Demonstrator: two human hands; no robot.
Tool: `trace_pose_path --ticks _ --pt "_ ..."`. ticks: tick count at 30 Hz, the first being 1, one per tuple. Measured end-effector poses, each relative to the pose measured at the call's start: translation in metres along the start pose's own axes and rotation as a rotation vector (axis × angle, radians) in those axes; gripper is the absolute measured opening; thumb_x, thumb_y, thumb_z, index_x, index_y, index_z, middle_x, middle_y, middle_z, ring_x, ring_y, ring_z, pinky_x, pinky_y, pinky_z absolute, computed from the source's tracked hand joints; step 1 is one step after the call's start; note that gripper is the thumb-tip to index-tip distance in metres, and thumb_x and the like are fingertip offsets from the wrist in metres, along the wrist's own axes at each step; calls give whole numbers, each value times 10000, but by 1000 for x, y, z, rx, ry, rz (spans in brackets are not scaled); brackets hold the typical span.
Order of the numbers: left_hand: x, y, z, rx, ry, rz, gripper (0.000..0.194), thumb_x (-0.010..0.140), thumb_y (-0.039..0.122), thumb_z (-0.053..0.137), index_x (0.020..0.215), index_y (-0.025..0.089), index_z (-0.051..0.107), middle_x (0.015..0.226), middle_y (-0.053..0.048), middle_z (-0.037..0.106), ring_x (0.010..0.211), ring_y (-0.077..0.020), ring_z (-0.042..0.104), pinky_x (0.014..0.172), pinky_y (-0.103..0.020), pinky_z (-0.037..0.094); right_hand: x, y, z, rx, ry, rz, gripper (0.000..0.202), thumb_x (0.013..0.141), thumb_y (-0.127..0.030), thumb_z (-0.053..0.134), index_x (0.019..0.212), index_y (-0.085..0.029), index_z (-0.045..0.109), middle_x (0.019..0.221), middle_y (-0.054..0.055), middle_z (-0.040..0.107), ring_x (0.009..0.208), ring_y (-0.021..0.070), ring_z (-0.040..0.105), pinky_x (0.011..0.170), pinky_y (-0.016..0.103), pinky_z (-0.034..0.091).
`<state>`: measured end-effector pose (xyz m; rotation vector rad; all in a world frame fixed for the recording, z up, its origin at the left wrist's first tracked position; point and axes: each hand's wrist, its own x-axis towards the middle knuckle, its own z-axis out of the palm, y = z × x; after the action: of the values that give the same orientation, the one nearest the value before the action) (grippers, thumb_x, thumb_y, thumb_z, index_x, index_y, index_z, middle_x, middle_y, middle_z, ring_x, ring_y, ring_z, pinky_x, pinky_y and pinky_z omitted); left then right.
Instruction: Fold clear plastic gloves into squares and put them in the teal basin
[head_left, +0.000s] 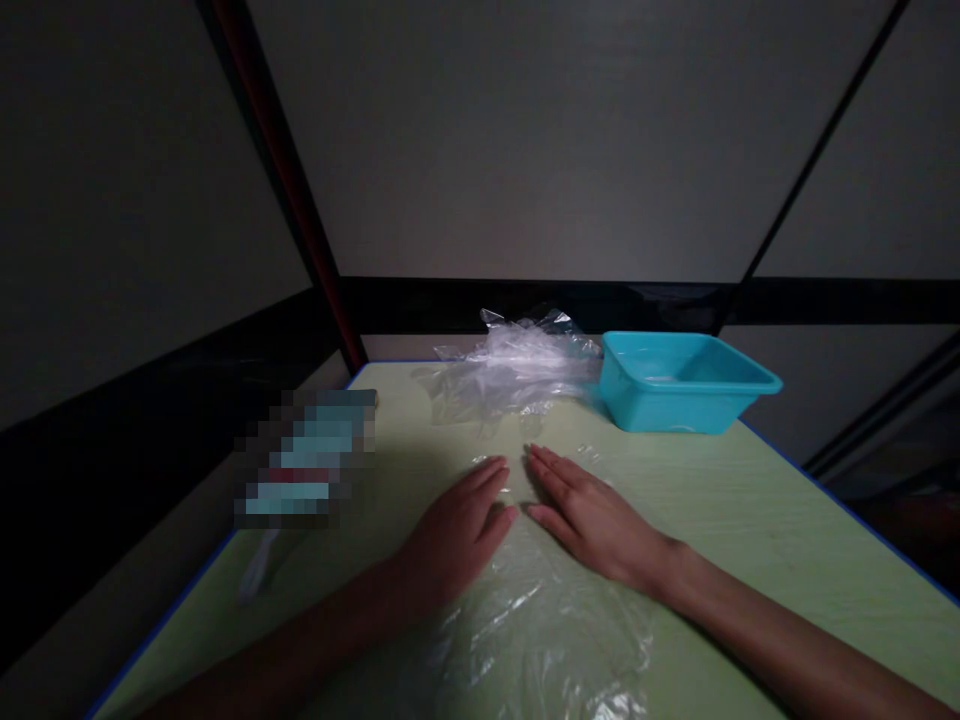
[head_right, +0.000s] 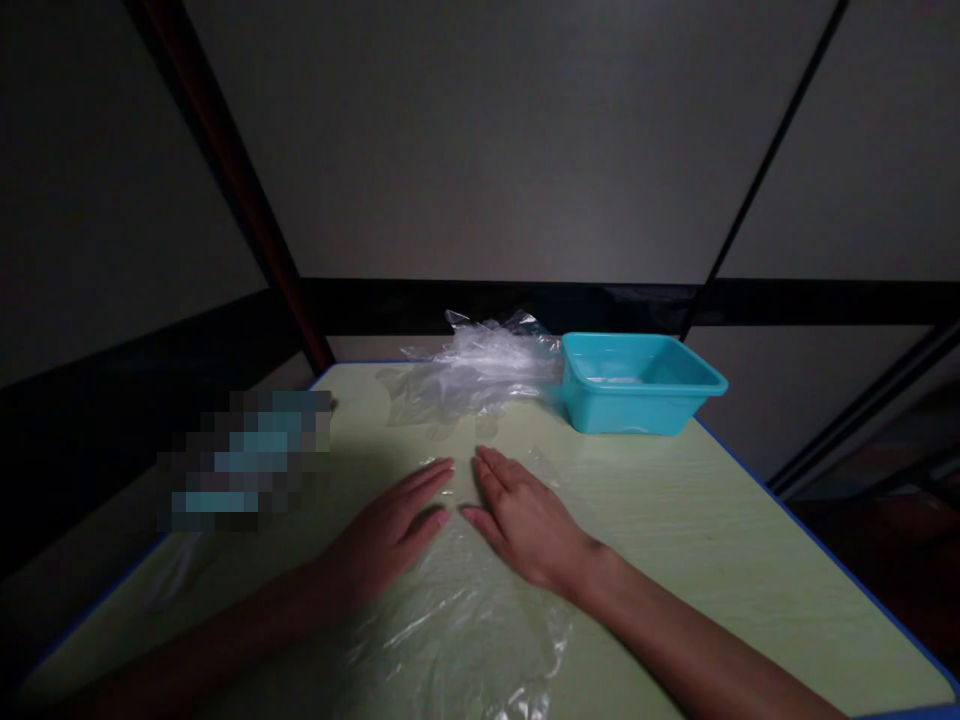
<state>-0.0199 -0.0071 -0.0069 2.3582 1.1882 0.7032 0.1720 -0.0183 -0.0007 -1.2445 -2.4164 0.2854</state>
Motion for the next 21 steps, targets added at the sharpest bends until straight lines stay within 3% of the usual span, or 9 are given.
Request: trace_pose_path --ticks 7,12,14,18,21 --pt "4 -12 -2 246 -115 37 612 821 425 410 1274 17 351 1374 -205 244 1285 -272 195 1038 -422 167 3 18 -1 -110 -120 42 724 846 -561 286 1340 -31 255 1392 179 210 1286 269 176 1045 426 195" --pt "13 -25 -11 229 -109 34 573 805 443 424 1249 84 385 1371 -183 272 1281 -270 212 1027 -439 164 3 33 -6 -135 -171 82 778 829 -604 254 1352 -31 205 1402 177 157 1294 268 122 1042 441 175" --pt "15 -26 -12 241 -58 11 545 805 439 425 1225 93 410 1360 -179 302 1277 -272 224 1026 -445 163 4 33 -7 -122 -135 99 770 823 -609 269 1356 -57 209 1399 171 179 1291 269 138 1036 461 178" --pt "17 -14 -7 271 65 21 479 838 384 385 1202 78 435 1350 -171 332 1281 -246 225 1042 -409 178 9 17 -7 -93 64 115 660 861 -525 289 1356 -92 231 1388 160 242 1282 258 195 1033 474 185" --pt "17 -3 3 248 62 81 465 857 320 355 1244 64 394 1361 -158 318 1281 -215 231 1049 -365 198 13 1 -3 -59 75 44 579 891 -427 290 1343 -66 261 1382 156 265 1279 228 220 1042 414 216"
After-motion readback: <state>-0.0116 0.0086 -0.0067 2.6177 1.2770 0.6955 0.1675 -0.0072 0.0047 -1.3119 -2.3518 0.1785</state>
